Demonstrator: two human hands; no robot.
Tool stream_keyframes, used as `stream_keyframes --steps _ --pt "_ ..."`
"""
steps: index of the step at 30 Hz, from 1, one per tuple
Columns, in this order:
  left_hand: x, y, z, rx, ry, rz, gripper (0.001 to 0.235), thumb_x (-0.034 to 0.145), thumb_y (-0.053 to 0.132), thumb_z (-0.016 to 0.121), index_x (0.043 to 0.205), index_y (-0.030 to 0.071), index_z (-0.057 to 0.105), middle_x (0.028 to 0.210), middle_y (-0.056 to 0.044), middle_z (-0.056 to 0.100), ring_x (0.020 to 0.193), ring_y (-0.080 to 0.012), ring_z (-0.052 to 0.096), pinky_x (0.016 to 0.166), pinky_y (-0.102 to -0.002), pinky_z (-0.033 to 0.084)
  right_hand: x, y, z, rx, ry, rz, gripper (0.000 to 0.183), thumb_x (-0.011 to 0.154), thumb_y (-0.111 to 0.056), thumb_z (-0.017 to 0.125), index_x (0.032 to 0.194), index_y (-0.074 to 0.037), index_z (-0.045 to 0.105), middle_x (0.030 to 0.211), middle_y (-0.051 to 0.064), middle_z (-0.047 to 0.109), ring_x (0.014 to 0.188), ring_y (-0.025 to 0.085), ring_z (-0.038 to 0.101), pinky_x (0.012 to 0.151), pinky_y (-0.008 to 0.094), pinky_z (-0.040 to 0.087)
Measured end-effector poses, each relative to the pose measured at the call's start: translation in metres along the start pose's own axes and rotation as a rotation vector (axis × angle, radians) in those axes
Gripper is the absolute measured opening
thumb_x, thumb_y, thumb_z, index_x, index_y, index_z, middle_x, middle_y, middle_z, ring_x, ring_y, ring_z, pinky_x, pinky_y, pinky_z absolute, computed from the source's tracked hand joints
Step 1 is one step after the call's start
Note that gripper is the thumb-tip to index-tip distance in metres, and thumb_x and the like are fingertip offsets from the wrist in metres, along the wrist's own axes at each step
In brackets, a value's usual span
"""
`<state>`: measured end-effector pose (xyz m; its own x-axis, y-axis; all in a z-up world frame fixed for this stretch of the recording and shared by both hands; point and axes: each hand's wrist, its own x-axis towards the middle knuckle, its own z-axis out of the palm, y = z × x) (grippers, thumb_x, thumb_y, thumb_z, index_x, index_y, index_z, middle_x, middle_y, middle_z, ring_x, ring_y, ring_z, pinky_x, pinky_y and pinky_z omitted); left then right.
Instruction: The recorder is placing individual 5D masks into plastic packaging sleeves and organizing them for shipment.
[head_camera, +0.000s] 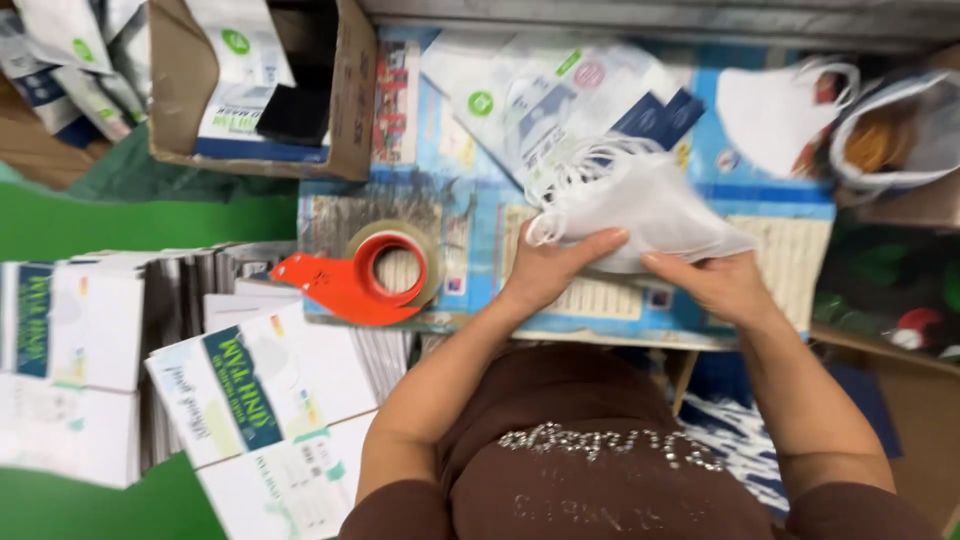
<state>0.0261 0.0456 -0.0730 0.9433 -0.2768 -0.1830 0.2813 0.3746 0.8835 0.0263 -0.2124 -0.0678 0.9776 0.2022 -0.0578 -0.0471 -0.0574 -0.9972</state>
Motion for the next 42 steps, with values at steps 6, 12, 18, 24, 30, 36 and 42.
stream_keyframes --steps 6,12,18,24,30,36,42 --pt "0.0 -0.021 -0.031 0.588 -0.064 0.233 0.051 0.08 0.03 0.088 0.119 0.003 0.068 0.115 -0.009 0.076 0.105 -0.0167 0.071 0.093 -0.034 0.059 0.007 -0.009 0.023 -0.414 -0.099 -0.181 0.086 0.073 -0.019 0.089 0.147 -0.001 0.049 0.144 0.013 0.058 0.137 0.023 0.053 0.118 0.039 0.041" --pt "-0.002 -0.005 -0.036 0.658 -0.197 0.167 0.065 0.08 0.037 0.084 0.132 0.002 0.063 0.123 -0.016 0.074 0.111 -0.0247 0.069 0.099 -0.038 0.057 -0.025 0.019 0.013 -0.344 -0.061 -0.028 0.071 0.072 -0.017 0.087 0.136 -0.002 0.059 0.125 0.017 0.068 0.114 0.025 0.065 0.102 0.04 0.052" --pt "-0.01 0.005 -0.037 0.395 -0.487 -0.056 0.07 0.079 0.037 0.085 0.134 0.003 0.06 0.128 -0.017 0.068 0.114 -0.0313 0.067 0.103 -0.041 0.054 -0.034 -0.005 0.023 -0.445 0.006 0.051 0.051 0.074 -0.017 0.085 0.12 -0.002 0.069 0.115 0.017 0.074 0.105 0.03 0.07 0.094 0.044 0.056" --pt "-0.019 -0.053 -0.012 1.072 -0.278 0.454 0.037 0.082 0.031 0.078 0.113 0.012 0.071 0.107 -0.011 0.071 0.1 -0.0334 0.068 0.089 -0.043 0.056 -0.029 0.028 0.03 -0.739 -0.077 -0.151 0.066 0.071 -0.016 0.08 0.133 -0.007 0.061 0.128 0.019 0.067 0.119 0.04 0.062 0.103 0.047 0.047" --pt "-0.03 -0.019 0.014 1.012 -0.373 0.683 0.03 0.091 0.018 0.069 0.119 0.008 0.065 0.113 -0.012 0.068 0.103 -0.0335 0.067 0.09 -0.046 0.055 -0.023 -0.002 0.022 -0.511 -0.188 0.108 0.079 0.074 -0.021 0.08 0.147 -0.012 0.051 0.114 0.014 0.075 0.102 0.026 0.073 0.089 0.038 0.056" --pt "0.009 0.027 0.011 1.18 -0.029 0.956 0.034 0.092 0.009 0.067 0.125 0.003 0.062 0.118 -0.017 0.065 0.112 -0.0349 0.063 0.099 -0.045 0.051 -0.026 0.038 -0.001 -0.453 -0.064 0.119 0.063 0.088 -0.017 0.074 0.147 -0.01 0.055 0.115 0.012 0.075 0.098 0.025 0.074 0.09 0.038 0.06" --pt "0.12 -0.085 -0.029 1.369 0.289 0.709 0.017 0.086 0.013 0.06 0.096 0.0 0.065 0.095 -0.021 0.065 0.091 -0.0381 0.064 0.083 -0.05 0.051 0.004 0.088 -0.023 0.575 0.172 0.265 0.046 0.108 -0.001 0.056 0.15 0.014 0.044 0.131 0.027 0.064 0.115 0.04 0.071 0.105 0.052 0.059"
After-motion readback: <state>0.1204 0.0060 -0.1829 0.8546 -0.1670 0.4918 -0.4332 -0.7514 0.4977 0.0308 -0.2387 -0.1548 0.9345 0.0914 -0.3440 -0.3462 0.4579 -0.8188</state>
